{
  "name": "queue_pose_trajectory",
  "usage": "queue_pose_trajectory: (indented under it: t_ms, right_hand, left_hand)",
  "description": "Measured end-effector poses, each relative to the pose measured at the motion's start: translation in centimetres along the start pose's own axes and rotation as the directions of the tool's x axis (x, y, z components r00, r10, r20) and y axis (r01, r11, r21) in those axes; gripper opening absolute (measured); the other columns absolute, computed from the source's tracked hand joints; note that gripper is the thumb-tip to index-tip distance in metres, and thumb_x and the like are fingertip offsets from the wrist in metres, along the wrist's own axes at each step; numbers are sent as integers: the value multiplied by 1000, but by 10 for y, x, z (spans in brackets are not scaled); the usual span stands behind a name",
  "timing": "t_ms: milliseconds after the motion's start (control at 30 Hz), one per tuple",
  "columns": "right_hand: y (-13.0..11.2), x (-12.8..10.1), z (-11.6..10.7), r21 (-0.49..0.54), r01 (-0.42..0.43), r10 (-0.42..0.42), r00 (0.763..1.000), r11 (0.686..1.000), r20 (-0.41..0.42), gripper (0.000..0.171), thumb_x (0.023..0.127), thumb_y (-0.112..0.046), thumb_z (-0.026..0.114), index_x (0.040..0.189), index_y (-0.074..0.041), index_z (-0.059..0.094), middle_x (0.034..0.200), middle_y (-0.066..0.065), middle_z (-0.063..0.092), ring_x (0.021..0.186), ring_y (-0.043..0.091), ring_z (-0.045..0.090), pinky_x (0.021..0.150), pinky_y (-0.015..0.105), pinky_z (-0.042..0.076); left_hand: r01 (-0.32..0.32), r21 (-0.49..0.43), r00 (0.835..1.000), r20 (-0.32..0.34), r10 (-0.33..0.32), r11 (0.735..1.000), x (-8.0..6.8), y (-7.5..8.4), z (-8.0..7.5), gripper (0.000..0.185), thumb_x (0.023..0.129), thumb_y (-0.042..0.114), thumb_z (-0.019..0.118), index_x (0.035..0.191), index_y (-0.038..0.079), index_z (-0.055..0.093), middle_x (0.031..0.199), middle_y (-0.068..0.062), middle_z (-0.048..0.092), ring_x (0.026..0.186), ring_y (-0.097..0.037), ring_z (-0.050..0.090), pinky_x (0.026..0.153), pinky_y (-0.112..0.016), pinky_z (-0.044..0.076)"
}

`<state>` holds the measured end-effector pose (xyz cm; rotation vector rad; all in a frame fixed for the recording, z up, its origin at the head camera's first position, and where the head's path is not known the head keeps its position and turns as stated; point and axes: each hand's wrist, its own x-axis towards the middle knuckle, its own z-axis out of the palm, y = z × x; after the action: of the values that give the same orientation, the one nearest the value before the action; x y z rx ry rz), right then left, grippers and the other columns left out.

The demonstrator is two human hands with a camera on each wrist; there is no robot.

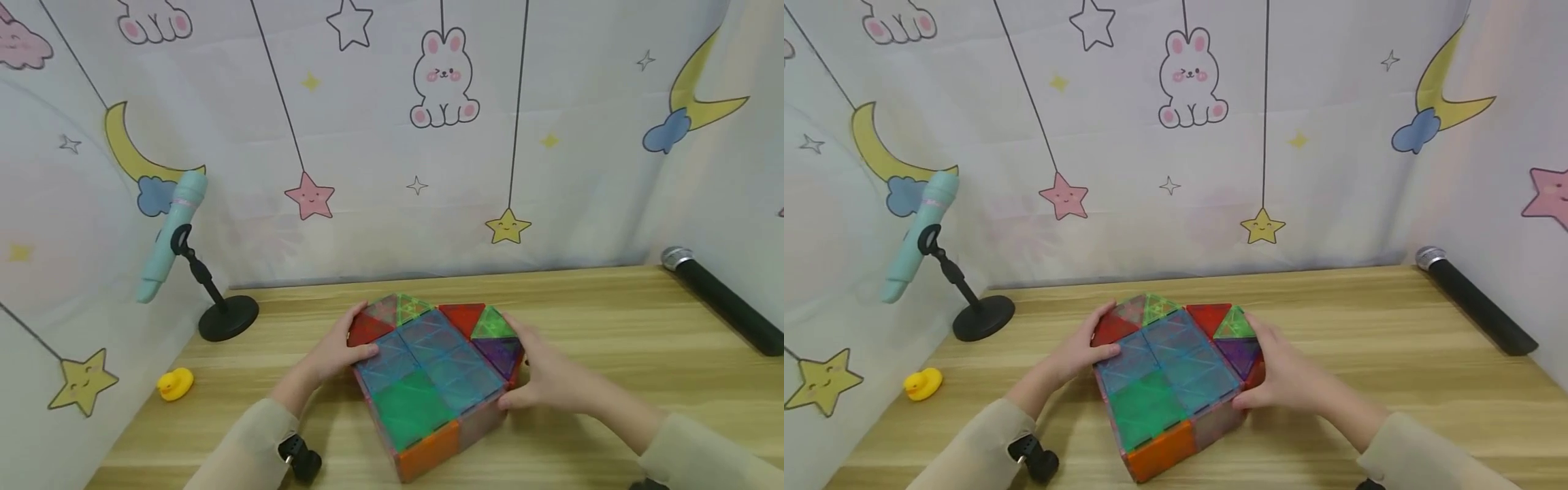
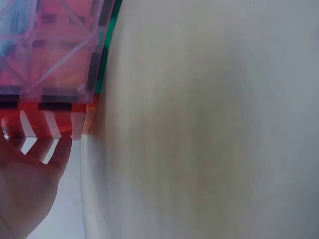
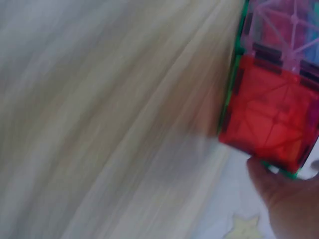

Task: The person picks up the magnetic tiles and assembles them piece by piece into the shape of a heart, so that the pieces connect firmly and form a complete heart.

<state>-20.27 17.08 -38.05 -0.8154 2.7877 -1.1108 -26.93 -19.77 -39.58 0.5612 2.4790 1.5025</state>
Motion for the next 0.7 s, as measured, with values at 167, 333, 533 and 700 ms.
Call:
queue_pose_trajectory:
  t_ms: [167,333,533,700]
  right_hand:
    - [27,-3,-18,45,81,-80,997,996,-8,116,64,-43,83,145,4,15,137,25,33,113,39,48,86,44,47]
    - [47,-6,-33,95,119,-120,993,988,13,112,65,-30,85,145,6,15,141,28,29,116,49,45,88,44,47]
    - [52,-5,-37,95,177,-180,984,980,16,111,64,-24,86,144,9,15,138,31,30,114,51,45,87,33,49]
    - [50,-1,-36,89,222,-224,975,971,10,111,64,-23,86,143,9,17,137,31,32,111,49,47,85,24,47]
  left_hand:
    - [-79,-45,988,128,85,996,-10,3,2,96,79,46,71,150,11,15,143,-16,27,121,-34,41,91,-41,45]
    - [-144,68,970,206,127,987,-17,10,4,106,72,38,81,150,9,14,145,-9,24,124,-27,39,94,-39,42]
    - [-139,158,976,187,109,978,-19,16,6,104,72,32,82,150,9,16,143,-7,27,120,-25,42,96,-40,41]
    - [-132,177,980,172,102,975,-19,15,4,104,71,32,83,149,9,18,143,-8,30,120,-26,42,97,-40,41]
